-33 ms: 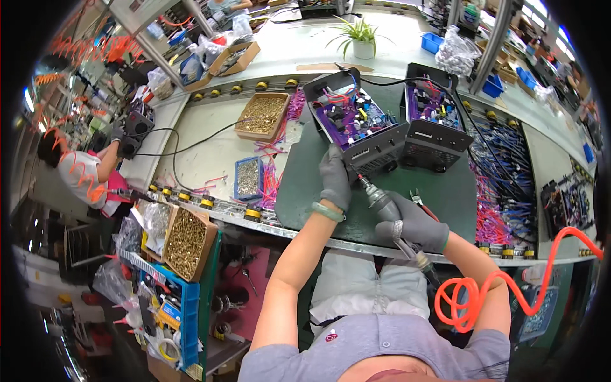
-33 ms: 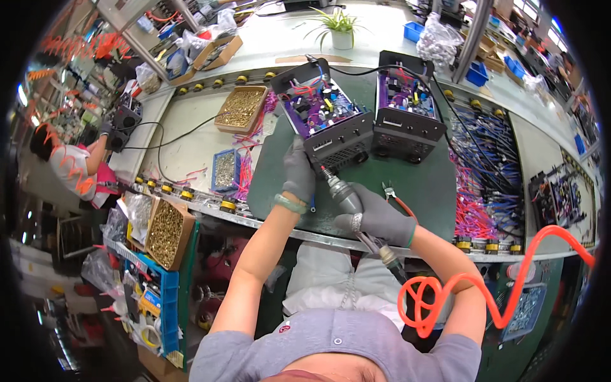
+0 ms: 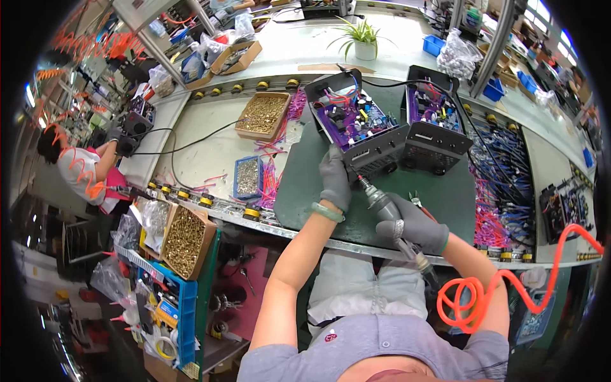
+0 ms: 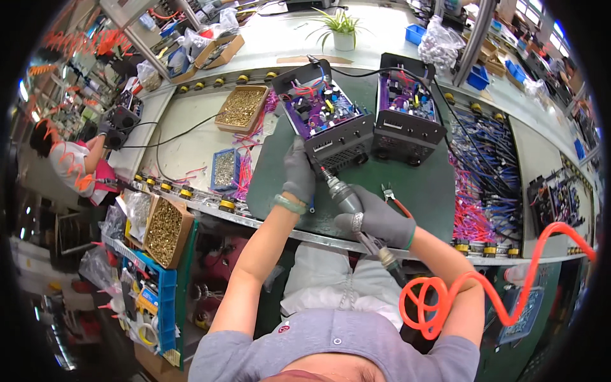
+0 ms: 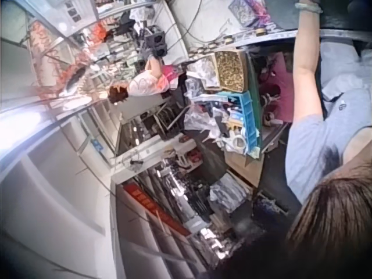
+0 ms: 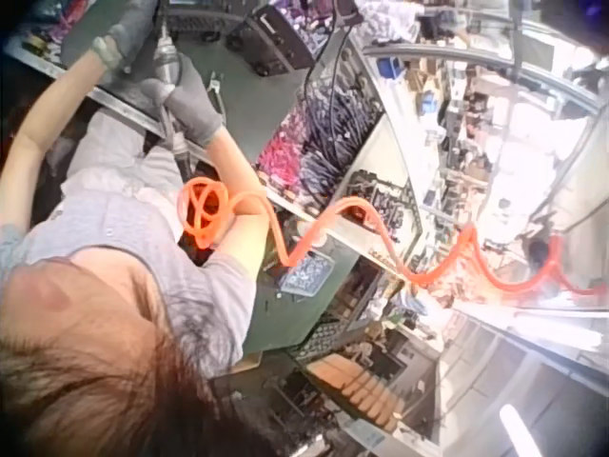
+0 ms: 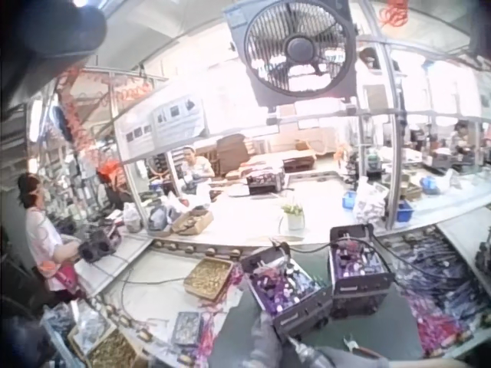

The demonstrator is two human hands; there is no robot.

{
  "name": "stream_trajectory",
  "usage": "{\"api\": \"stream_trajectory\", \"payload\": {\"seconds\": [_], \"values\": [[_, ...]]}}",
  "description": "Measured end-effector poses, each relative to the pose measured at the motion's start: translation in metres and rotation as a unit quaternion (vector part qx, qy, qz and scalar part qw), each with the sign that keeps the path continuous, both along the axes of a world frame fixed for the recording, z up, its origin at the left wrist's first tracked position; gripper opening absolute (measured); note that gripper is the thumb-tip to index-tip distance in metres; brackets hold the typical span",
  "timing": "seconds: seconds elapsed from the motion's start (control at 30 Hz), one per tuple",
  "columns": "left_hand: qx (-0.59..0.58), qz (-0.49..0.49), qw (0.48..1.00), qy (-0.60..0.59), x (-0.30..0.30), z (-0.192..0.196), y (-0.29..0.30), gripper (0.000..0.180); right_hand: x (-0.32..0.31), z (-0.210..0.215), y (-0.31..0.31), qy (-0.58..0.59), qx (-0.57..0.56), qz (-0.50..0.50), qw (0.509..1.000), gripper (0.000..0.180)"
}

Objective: The person uses a soldering iron to attach wires to circuit boards inside metal enclosures. They then use pliers to cut excess wire and manipulate internal components. The person handles multiple electronic units on a workbench, performing assembly and finishing steps.

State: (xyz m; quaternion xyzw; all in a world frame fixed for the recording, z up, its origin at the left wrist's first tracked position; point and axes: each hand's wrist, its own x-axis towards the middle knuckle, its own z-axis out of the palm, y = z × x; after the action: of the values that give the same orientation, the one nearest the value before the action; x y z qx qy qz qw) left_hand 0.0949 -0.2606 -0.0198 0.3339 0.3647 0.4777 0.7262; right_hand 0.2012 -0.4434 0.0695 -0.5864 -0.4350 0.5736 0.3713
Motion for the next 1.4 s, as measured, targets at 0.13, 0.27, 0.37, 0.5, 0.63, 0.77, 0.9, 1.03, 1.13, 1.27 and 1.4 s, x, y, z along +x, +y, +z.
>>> {"api": "stream_trajectory", "payload": {"seconds": [0.13,0.27,0.37,0.5,0.63,0.77,0.9,1.03,1.13,1.27,1.4], "values": [[-0.003,0.008,0.999,-0.050,0.003,-0.009,0.003,0.039,-0.024,-0.013,-0.006,0.138,-0.008,-0.051,0.989,0.066],[0.019,0.004,0.999,-0.033,-0.002,-0.005,0.001,0.038,-0.026,-0.015,-0.003,0.184,-0.033,-0.063,0.980,0.050],[0.013,0.004,0.998,-0.064,-0.003,-0.004,0.001,0.038,-0.028,-0.014,0.000,0.179,-0.047,-0.062,0.981,0.047],[0.020,0.004,0.998,-0.054,-0.003,-0.006,0.005,0.036,-0.035,-0.023,0.001,0.169,0.022,-0.083,0.982,0.046],[0.050,0.022,0.998,0.025,0.002,-0.010,0.015,0.039,-0.026,-0.036,-0.020,0.174,0.002,-0.055,0.983,0.055],[-0.066,-0.027,0.995,-0.070,-0.035,-0.021,0.095,0.040,-0.020,-0.030,-0.071,0.213,-0.066,-0.051,0.974,0.054],[0.047,0.051,0.997,-0.039,-0.055,-0.028,0.106,0.032,-0.019,-0.054,-0.098,0.193,-0.141,-0.108,0.965,0.046],[0.044,0.113,0.990,-0.068,-0.052,-0.018,0.062,0.027,-0.018,-0.065,-0.113,0.219,-0.153,-0.145,0.953,0.046],[0.258,0.112,0.930,0.237,-0.065,-0.039,0.056,0.033,-0.018,-0.076,-0.118,0.246,-0.165,-0.176,0.939,0.046],[0.409,0.102,0.764,0.488,-0.080,-0.011,0.021,0.039,-0.018,-0.071,-0.111,0.260,-0.169,-0.212,0.927,0.045],[0.260,0.161,0.928,0.213,-0.090,-0.002,-0.014,0.031,-0.019,-0.074,-0.106,0.253,-0.134,-0.184,0.940,0.048]]}}
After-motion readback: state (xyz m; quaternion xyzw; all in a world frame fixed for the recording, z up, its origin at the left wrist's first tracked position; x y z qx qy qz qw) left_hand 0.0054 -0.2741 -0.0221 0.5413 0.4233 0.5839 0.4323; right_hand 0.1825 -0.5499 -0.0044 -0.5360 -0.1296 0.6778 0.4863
